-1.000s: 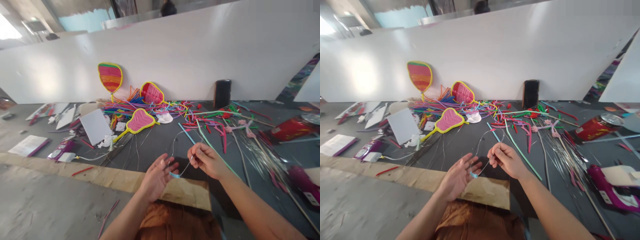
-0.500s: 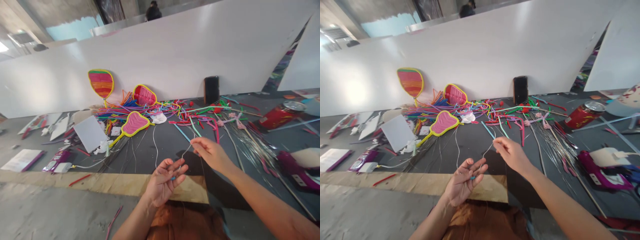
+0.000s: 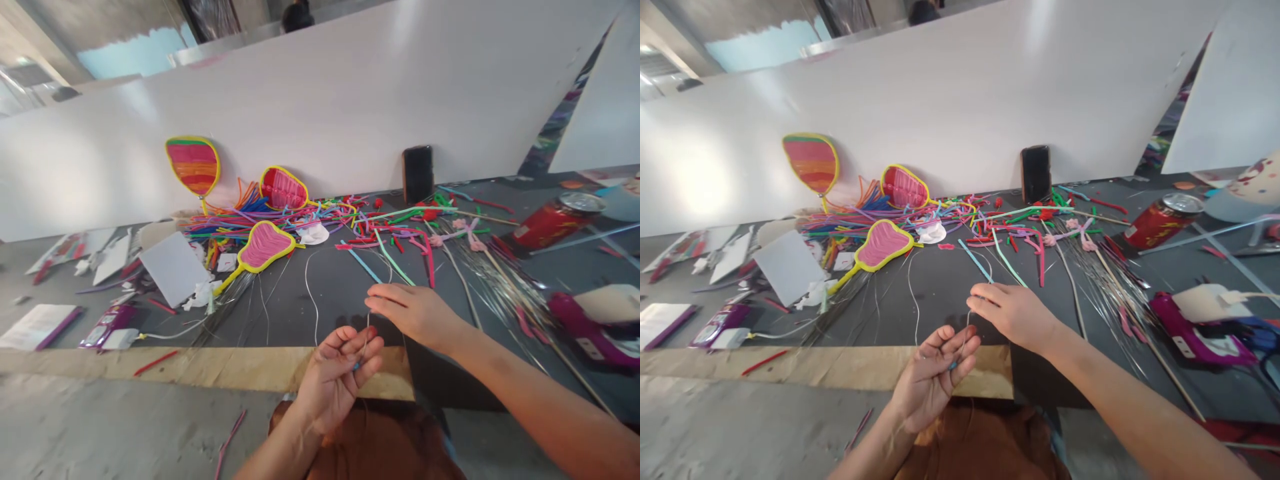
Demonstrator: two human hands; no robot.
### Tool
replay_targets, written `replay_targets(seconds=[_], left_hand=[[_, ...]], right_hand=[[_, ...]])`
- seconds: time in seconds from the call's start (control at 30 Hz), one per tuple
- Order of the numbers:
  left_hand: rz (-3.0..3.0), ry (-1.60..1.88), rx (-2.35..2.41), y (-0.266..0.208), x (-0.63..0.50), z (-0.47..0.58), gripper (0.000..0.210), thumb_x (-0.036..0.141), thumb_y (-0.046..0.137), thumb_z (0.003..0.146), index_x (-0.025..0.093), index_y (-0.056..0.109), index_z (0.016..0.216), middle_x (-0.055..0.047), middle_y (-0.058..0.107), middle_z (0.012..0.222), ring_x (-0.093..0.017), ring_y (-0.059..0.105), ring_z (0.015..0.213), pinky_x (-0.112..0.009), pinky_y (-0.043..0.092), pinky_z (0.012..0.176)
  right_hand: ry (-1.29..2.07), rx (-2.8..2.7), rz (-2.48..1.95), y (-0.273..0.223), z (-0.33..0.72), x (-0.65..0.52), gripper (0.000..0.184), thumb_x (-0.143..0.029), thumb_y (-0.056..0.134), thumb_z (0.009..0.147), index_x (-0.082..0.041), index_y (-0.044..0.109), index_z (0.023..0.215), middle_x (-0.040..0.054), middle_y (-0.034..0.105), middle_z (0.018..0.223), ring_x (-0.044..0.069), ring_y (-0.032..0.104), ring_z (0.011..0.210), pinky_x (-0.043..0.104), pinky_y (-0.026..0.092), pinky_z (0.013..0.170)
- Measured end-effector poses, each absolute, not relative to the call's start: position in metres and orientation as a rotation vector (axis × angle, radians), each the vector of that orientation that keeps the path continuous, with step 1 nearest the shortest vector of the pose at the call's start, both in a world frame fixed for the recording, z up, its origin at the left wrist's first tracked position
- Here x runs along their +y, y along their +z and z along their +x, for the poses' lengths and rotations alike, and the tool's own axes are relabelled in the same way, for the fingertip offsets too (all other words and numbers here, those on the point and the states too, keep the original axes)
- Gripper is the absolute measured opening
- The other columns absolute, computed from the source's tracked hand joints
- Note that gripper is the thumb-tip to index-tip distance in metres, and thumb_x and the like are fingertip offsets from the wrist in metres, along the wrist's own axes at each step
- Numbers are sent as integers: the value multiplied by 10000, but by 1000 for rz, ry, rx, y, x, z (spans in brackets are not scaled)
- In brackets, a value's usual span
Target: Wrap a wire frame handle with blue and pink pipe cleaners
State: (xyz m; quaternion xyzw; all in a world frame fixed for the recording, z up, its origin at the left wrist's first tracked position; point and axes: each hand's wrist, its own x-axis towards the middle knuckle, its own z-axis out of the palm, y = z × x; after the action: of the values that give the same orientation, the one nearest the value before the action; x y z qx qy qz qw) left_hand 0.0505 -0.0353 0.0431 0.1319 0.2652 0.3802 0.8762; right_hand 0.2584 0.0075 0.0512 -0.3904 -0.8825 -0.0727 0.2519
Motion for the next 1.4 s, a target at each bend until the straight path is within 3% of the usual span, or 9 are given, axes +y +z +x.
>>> replay_targets(seconds=[0.37, 0.97, 1.1, 1.2, 1.27, 1.4], left_hand=[[213, 813, 628, 40, -40, 59, 306, -29, 583, 722, 133, 655, 972, -93, 653, 1141, -229, 575, 1126, -337, 454, 969], [240, 826, 631, 36, -49, 63, 384, -25, 575, 720, 159, 685, 1038, -74, 630, 1199, -220, 558, 1144, -330, 445, 977], [235, 832, 632, 34, -48, 63, 372, -15, 577, 729, 166, 685, 1035, -71, 629, 1201, -222, 545, 1163, -332, 438, 988], [224, 862, 623, 33, -44, 61, 386, -19, 566, 730, 165, 678, 1050, -78, 609, 1231, -225, 530, 1181, -336, 425, 1002], [233, 880, 615, 33, -42, 59, 397, -24, 562, 725, 160, 673, 1059, -85, 592, 1254, -225, 528, 1183, -332, 422, 1005], [243, 866, 609, 36, -41, 59, 386, -17, 558, 732, 160, 672, 1055, -81, 596, 1250, -214, 537, 1174, -299, 447, 971]], right_hand=[[-157, -2417, -1091, 56, 261, 8, 243, -134, 440, 882, -229, 663, 901, 27, 694, 1020, 131, 645, 808, 215, 473, 631], [-63, -2446, -1097, 67, 258, 8, 211, -165, 462, 870, -229, 645, 789, -8, 684, 1079, 107, 618, 714, 212, 399, 524], [149, -2281, -1163, 60, 259, 5, 187, -234, 478, 890, -282, 646, 956, 9, 632, 1193, 151, 644, 867, 238, 493, 623], [370, -1900, -1211, 50, 256, -1, 303, -286, 535, 867, -297, 548, 1169, 75, 516, 1314, 173, 638, 909, 295, 536, 700], [544, -1606, -1269, 43, 251, -6, 306, -304, 530, 868, -262, 525, 1170, 108, 541, 1243, 156, 639, 804, 296, 537, 659], [1098, -1340, -1331, 36, 234, -12, 254, -388, 486, 884, -216, 569, 1052, 72, 644, 971, 123, 588, 633, 253, 493, 543]])
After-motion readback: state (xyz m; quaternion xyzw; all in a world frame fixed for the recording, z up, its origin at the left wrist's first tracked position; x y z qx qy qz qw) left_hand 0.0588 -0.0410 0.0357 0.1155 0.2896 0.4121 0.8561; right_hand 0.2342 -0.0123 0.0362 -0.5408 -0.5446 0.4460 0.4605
